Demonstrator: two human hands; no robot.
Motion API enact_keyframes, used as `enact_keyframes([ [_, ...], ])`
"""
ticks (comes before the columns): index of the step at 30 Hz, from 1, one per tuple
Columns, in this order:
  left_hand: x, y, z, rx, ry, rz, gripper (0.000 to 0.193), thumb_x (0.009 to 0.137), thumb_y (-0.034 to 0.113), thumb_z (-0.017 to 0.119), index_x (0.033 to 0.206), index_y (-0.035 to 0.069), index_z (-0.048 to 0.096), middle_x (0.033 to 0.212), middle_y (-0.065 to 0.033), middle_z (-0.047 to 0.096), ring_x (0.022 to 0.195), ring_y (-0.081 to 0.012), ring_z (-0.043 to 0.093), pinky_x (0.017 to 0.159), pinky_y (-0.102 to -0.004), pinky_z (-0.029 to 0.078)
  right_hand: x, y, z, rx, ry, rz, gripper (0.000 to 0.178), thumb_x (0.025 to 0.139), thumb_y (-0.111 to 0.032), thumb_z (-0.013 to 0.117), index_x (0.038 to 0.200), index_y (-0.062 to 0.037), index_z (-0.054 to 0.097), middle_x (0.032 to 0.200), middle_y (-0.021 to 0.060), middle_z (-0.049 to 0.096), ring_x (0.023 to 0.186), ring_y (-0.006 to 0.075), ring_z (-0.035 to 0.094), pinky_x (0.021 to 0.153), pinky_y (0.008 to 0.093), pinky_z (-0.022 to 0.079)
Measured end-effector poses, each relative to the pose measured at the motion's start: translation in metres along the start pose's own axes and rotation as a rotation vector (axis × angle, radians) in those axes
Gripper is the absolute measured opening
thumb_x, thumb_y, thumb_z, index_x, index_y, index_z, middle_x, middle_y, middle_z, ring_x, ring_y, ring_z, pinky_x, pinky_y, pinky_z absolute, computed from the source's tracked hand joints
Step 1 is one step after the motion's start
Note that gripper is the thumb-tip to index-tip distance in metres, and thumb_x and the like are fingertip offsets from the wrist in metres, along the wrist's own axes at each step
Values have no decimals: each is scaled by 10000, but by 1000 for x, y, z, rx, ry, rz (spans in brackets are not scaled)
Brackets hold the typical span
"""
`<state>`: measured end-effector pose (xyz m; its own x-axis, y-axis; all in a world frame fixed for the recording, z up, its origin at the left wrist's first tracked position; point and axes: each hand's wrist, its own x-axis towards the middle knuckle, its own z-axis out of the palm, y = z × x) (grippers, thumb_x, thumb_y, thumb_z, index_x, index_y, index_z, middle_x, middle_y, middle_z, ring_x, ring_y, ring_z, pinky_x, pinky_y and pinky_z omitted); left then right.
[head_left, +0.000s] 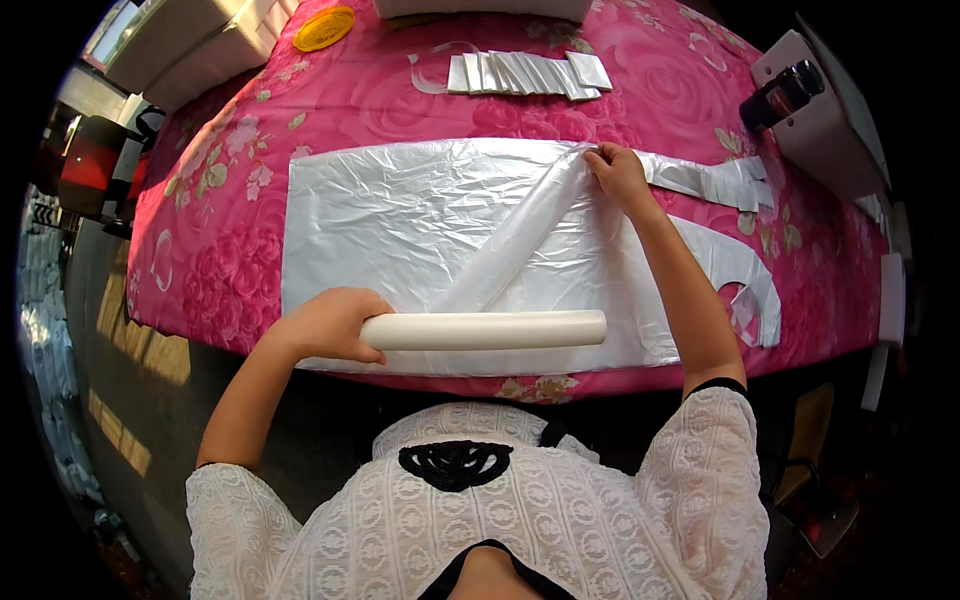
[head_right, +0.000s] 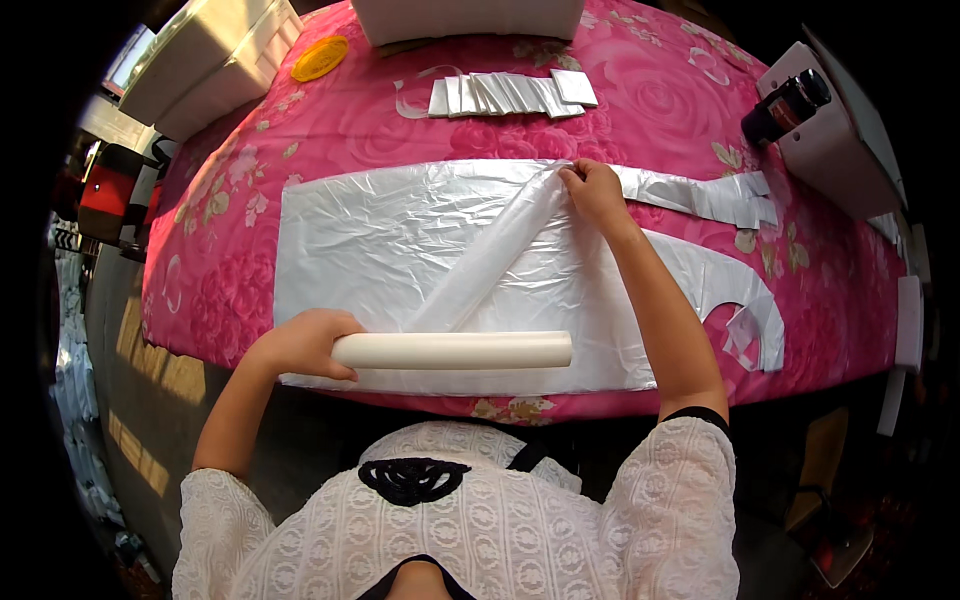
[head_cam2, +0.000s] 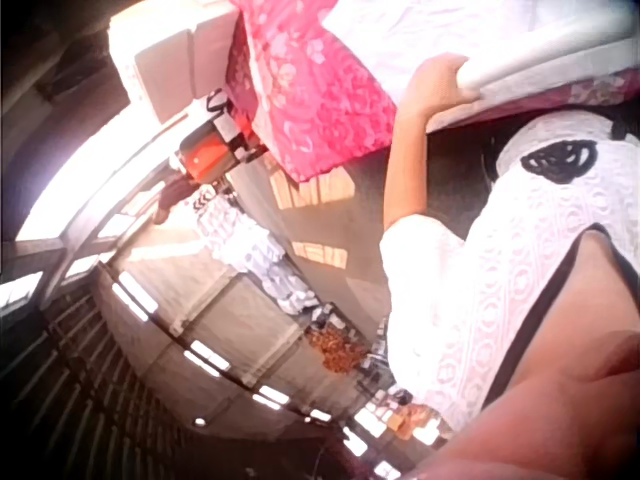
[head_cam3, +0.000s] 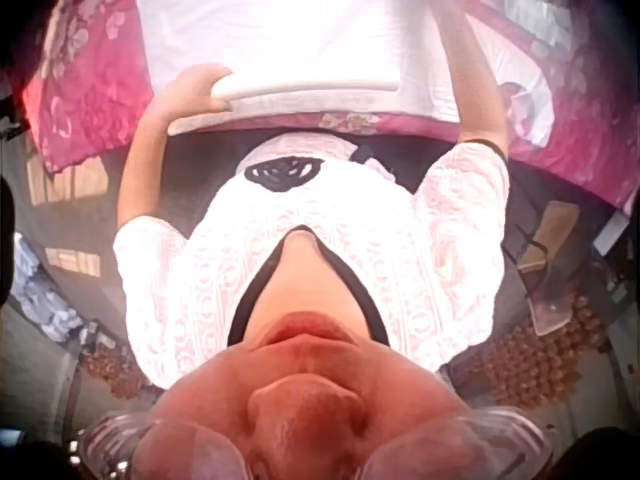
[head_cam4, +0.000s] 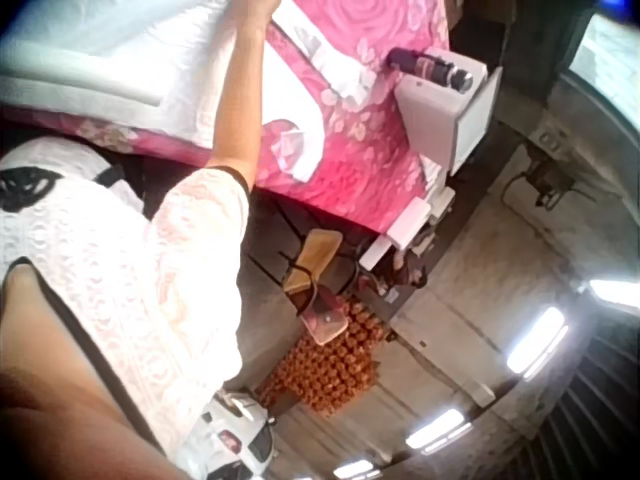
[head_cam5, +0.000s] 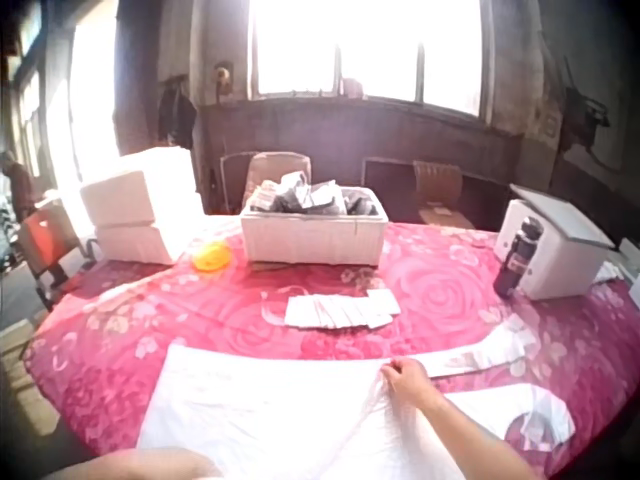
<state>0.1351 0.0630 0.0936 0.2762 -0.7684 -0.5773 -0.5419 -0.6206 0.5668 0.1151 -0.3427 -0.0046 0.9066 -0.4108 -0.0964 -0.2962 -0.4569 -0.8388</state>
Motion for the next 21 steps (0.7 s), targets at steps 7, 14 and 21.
enact_keyframes([
  [7,76,6,20,464,650,601,497,645,251,746,1059,36,573,1086,-122,565,1017,-274,541,891,-410,422,11,-32,44,-20,-138,-150,210,836,-181,597,870,25,617,668,73,591,581,134,524,571,297,428],
  [14,75,3,67,559,270,680,827,800,557,476,1318,-67,315,1411,-206,278,1321,-312,263,1079,-434,203,25,-47,45,-58,-250,-49,176,818,-143,596,884,17,625,683,78,599,586,140,537,585,293,444],
  [21,68,15,106,490,388,563,881,786,609,439,1331,-69,296,1416,-229,256,1334,-324,229,1076,-448,171,-39,-78,51,-98,-17,-256,359,800,-129,599,1138,-26,536,1141,194,523,878,253,590,768,338,467],
])
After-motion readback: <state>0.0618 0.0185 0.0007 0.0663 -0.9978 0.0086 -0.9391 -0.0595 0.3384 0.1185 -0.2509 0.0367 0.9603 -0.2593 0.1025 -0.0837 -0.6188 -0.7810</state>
